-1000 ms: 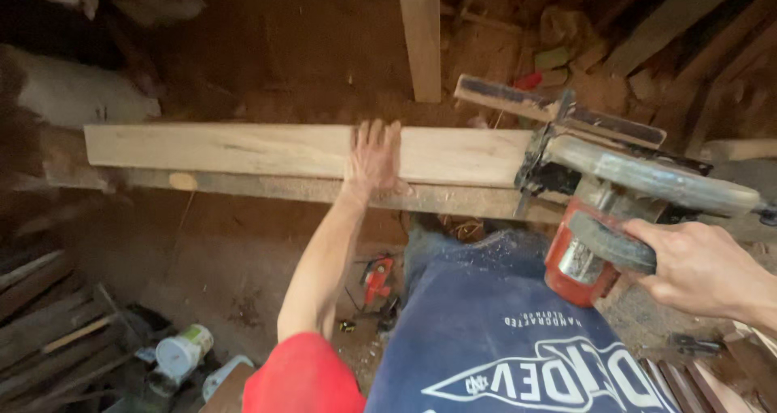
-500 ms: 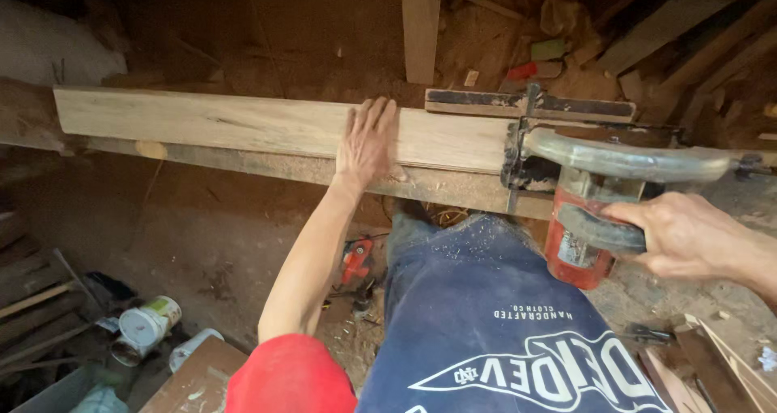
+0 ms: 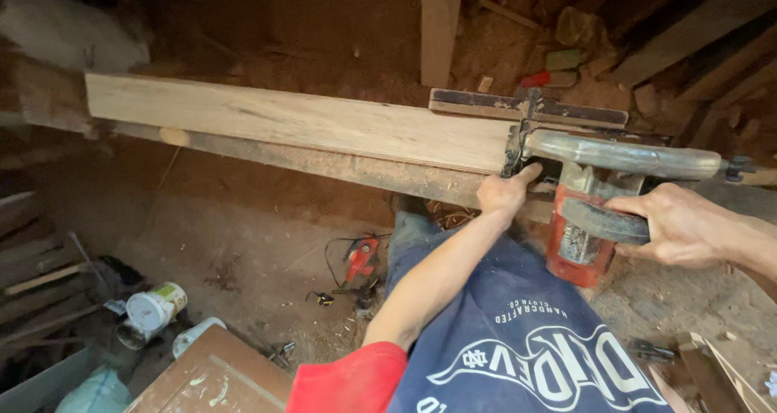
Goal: The person uses a circular saw to cut a long wooden plank into smaller pieces. They guide the saw along the plank, make several cuts, and move the cut pieces aside.
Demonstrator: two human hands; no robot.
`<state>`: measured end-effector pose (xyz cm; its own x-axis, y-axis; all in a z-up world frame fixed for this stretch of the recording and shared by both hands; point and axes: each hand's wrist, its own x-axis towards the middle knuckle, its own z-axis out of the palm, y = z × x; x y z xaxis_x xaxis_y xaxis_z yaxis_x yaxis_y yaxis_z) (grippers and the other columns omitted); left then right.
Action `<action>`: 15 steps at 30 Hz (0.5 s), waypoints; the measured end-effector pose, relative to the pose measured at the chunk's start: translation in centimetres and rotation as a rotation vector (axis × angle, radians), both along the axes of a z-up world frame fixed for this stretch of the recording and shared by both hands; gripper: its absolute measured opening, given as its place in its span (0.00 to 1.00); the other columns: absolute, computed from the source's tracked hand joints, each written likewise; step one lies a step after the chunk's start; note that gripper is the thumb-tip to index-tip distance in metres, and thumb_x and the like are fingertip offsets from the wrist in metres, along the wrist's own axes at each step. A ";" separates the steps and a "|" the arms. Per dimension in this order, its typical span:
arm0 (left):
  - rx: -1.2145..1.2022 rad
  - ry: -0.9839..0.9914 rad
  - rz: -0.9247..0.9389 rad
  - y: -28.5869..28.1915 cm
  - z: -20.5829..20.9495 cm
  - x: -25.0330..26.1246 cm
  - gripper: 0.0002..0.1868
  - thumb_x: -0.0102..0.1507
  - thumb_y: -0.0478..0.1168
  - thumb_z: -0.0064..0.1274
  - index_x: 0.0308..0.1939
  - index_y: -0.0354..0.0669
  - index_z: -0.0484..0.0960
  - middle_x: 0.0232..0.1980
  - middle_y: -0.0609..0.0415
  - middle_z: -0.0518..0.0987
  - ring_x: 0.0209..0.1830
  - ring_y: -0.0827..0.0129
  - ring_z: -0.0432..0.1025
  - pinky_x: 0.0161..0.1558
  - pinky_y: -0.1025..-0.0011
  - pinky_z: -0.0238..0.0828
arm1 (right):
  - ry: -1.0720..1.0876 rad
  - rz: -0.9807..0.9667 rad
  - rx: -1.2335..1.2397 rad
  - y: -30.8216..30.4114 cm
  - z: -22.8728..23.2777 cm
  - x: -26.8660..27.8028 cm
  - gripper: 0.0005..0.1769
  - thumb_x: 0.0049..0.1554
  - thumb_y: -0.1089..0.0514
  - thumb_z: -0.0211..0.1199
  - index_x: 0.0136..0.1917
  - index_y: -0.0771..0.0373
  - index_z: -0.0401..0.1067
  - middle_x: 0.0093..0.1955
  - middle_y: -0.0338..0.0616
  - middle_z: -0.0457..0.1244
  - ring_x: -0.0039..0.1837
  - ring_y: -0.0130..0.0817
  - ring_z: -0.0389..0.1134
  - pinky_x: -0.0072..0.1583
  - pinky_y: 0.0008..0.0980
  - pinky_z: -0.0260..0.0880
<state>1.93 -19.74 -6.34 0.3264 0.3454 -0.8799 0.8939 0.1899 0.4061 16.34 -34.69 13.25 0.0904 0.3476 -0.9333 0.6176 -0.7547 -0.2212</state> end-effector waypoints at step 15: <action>0.273 -0.012 0.500 2.4 1.1 -0.9 0.47 0.43 0.45 0.72 0.57 0.20 0.66 0.55 0.30 0.76 0.58 0.42 0.72 0.63 0.59 0.67 | 0.002 -0.068 0.141 2.4 -3.0 -2.2 0.31 0.44 0.48 0.72 0.62 0.49 0.73 0.33 0.40 0.72 0.35 0.37 0.76 0.44 0.38 0.74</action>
